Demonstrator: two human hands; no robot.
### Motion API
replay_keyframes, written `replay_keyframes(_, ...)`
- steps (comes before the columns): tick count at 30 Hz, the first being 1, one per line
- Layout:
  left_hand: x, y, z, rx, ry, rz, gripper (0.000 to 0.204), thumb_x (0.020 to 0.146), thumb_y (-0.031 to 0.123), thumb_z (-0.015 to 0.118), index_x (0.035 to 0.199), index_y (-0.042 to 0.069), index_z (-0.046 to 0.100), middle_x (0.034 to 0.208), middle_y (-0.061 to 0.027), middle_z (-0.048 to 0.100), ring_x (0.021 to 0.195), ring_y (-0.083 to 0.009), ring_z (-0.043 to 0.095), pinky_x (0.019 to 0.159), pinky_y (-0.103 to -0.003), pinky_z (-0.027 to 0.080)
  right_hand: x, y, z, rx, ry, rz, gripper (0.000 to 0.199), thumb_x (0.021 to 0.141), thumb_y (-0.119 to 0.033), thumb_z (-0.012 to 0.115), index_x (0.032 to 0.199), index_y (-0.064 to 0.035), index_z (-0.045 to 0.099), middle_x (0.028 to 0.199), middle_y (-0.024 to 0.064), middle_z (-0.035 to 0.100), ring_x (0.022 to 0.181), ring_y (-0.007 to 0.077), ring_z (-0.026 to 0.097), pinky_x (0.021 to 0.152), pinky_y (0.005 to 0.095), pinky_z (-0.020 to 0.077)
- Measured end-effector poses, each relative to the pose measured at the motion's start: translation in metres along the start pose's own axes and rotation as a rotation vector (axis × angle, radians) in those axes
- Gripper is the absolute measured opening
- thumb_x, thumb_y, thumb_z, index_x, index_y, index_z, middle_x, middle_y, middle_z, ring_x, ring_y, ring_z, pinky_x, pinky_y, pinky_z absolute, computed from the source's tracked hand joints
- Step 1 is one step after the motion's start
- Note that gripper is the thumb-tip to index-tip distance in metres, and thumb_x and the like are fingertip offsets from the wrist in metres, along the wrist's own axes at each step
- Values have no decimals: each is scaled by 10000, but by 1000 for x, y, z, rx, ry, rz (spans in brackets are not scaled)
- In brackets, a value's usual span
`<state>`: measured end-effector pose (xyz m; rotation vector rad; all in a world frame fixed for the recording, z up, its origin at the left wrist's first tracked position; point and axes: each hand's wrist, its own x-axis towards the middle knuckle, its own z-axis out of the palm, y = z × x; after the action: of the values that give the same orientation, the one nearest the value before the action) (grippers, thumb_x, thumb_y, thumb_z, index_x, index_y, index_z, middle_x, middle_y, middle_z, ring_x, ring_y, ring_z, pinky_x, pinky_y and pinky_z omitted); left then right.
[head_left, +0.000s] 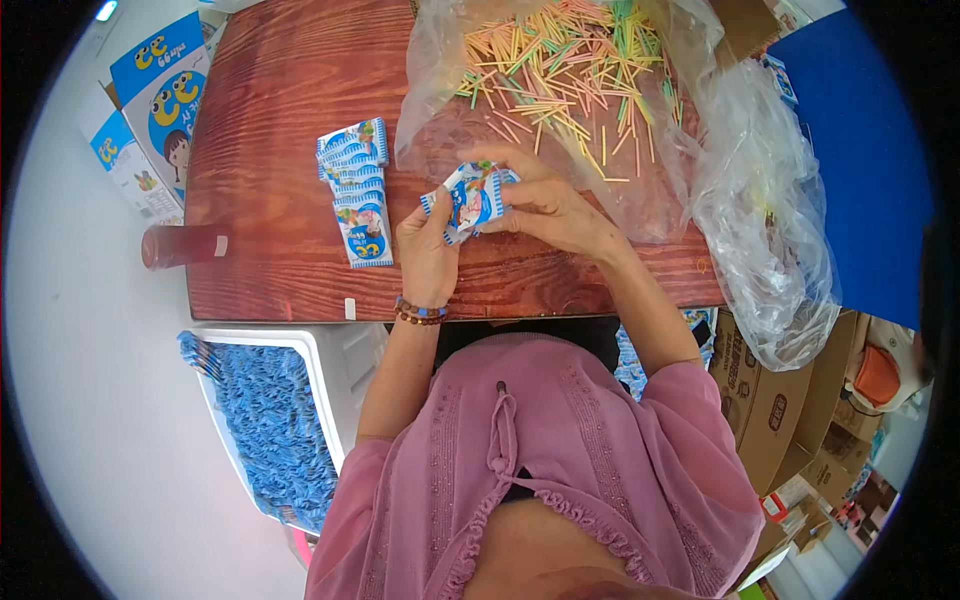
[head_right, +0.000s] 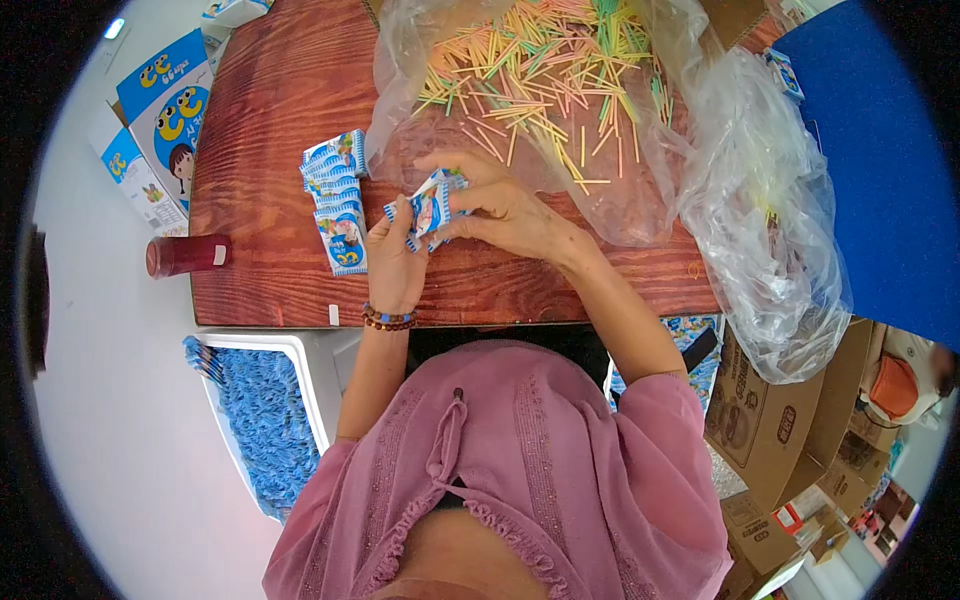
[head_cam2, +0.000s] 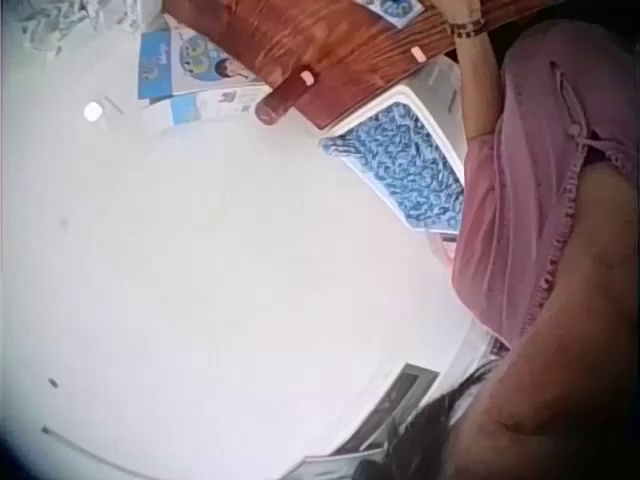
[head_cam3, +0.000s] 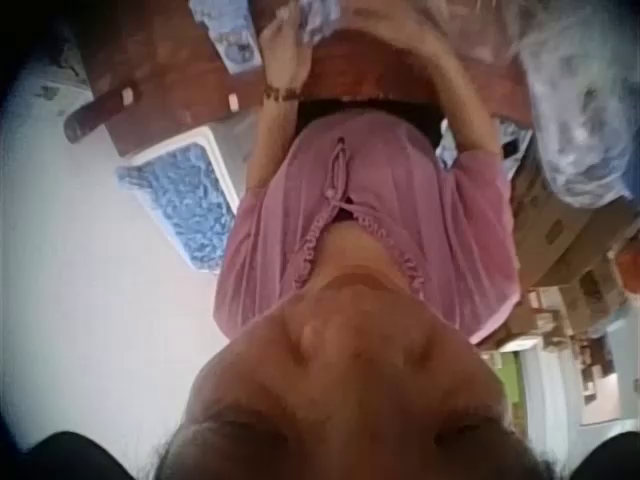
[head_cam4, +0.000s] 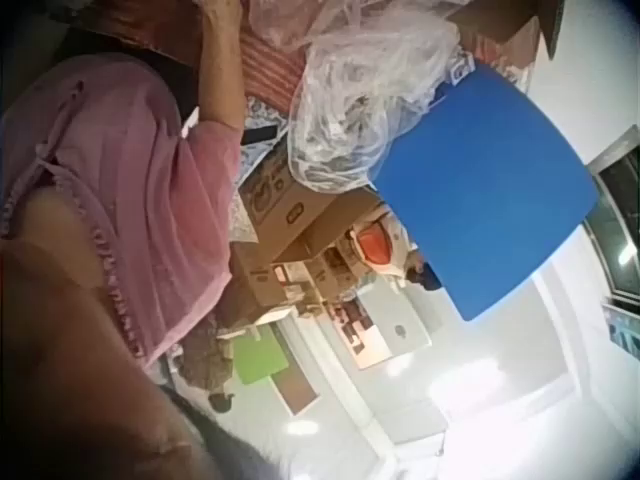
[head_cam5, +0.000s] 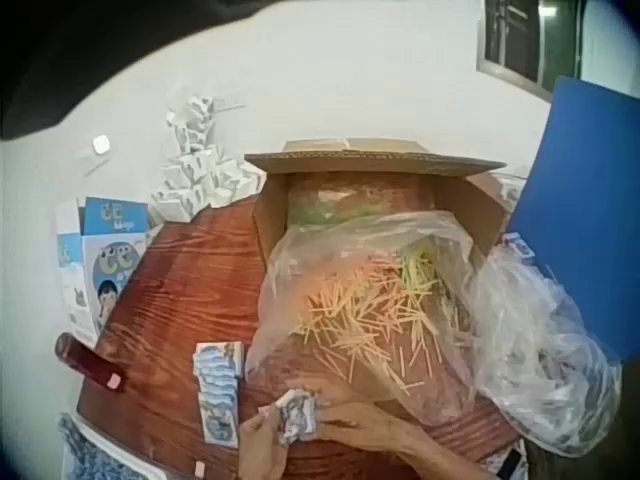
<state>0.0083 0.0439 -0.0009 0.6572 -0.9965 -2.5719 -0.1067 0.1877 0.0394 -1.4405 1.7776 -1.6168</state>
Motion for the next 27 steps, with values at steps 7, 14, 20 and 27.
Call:
replay_keyframes(7, -2, -1, 11, 74, 0, 26, 228, 952, 164, 552, 1034, -32, 635, 936, -61, 669, 795, -110, 634, 647, -246, 513, -3, 9, -9, -112, -24, -78, 206, 810, -131, 656, 995, -52, 702, 1323, 103, 520, 1286, 283, 409, 1048, 409, 327)
replay_keyframes(14, 5, 1, 9, 166, 137, -2, 163, 943, 196, 573, 875, 70, 652, 904, -23, 680, 797, -80, 616, 588, -212, 459, 4, 0, -54, 204, 108, 369, 170, 839, -156, 651, 968, -57, 701, 1138, 99, 634, 1071, 227, 579, 935, 347, 440)
replay_keyframes(20, 14, -6, -1, 207, 137, -34, 177, 939, 210, 580, 870, 65, 654, 881, -30, 685, 737, -75, 618, 563, -212, 469, 32, 118, -173, -815, 693, 533, 281, 867, -259, 608, 946, 1, 681, 906, 160, 691, 848, 278, 672, 751, 340, 517)
replay_keyframes(27, 12, -5, -5, 287, 133, -20, 206, 946, 218, 569, 883, 40, 653, 874, -46, 687, 691, -74, 613, 547, -213, 465, 40, 172, -215, -1169, 686, 790, 552, 822, -475, 611, 820, 74, 662, 865, 263, 659, 875, 370, 655, 772, 419, 523)
